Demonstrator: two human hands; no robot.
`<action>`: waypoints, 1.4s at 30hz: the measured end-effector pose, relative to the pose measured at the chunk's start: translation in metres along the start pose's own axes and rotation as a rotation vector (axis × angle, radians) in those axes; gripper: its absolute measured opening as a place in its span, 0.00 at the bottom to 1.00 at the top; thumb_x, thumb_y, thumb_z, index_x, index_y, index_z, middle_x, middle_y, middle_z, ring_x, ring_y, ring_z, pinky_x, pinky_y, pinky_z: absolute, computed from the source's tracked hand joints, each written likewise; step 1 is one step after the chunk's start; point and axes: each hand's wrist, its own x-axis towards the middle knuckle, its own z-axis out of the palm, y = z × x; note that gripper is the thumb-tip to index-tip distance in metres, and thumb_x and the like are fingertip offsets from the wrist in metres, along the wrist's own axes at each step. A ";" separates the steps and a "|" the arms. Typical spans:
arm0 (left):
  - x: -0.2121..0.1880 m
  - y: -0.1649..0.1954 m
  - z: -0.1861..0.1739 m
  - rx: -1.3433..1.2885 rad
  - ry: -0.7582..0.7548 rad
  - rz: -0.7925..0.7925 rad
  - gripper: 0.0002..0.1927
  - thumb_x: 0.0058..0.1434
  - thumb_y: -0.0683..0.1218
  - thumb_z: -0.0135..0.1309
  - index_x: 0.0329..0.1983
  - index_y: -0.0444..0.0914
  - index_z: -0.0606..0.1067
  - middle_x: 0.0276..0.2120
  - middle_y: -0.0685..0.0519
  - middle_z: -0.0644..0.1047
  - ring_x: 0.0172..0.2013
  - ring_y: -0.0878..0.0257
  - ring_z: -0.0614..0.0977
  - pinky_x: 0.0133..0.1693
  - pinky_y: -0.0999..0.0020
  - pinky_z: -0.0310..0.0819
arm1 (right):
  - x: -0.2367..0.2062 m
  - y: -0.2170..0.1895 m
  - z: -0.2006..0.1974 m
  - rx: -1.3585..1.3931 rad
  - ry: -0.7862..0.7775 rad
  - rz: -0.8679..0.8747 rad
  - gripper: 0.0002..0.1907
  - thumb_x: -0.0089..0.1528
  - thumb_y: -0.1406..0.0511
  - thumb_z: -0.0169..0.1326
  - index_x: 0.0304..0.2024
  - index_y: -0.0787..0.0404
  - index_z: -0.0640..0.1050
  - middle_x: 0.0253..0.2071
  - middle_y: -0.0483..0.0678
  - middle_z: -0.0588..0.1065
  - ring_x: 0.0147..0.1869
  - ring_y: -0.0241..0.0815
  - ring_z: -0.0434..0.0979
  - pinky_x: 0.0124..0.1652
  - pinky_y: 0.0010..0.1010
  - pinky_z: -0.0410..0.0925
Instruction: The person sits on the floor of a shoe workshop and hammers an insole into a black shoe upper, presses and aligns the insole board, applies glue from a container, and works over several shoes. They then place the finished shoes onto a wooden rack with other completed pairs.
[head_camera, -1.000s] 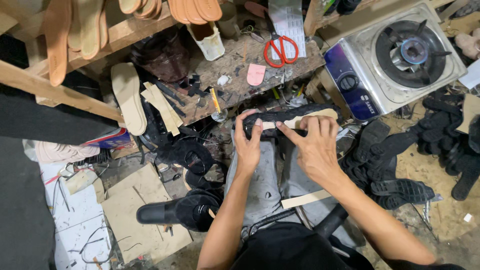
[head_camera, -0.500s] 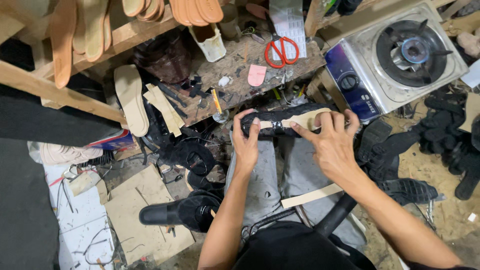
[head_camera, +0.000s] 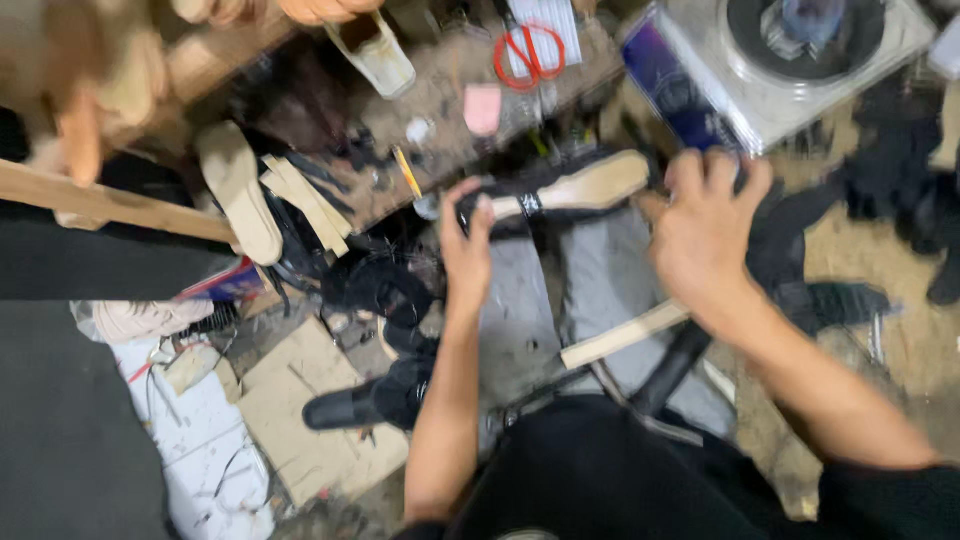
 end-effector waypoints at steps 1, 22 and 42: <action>-0.003 0.002 -0.002 0.052 -0.012 0.061 0.13 0.72 0.40 0.52 0.59 0.33 0.72 0.49 0.51 0.76 0.48 0.65 0.76 0.53 0.71 0.70 | -0.012 0.006 -0.001 0.204 -0.117 0.106 0.17 0.62 0.67 0.53 0.53 0.53 0.81 0.48 0.51 0.69 0.57 0.55 0.69 0.58 0.54 0.58; -0.006 0.000 0.016 -0.148 0.004 -0.038 0.21 0.79 0.55 0.33 0.60 0.40 0.72 0.34 0.63 0.60 0.30 0.74 0.56 0.31 0.78 0.49 | 0.013 0.050 0.085 1.480 0.182 0.466 0.35 0.68 0.78 0.60 0.73 0.65 0.59 0.39 0.47 0.76 0.38 0.33 0.74 0.40 0.23 0.68; 0.002 0.008 0.015 -0.027 0.064 -0.085 0.15 0.69 0.45 0.55 0.56 0.37 0.71 0.42 0.54 0.74 0.41 0.68 0.74 0.46 0.72 0.71 | -0.009 0.023 -0.001 0.561 -0.006 0.179 0.25 0.64 0.72 0.62 0.62 0.60 0.69 0.44 0.52 0.79 0.45 0.49 0.82 0.44 0.36 0.72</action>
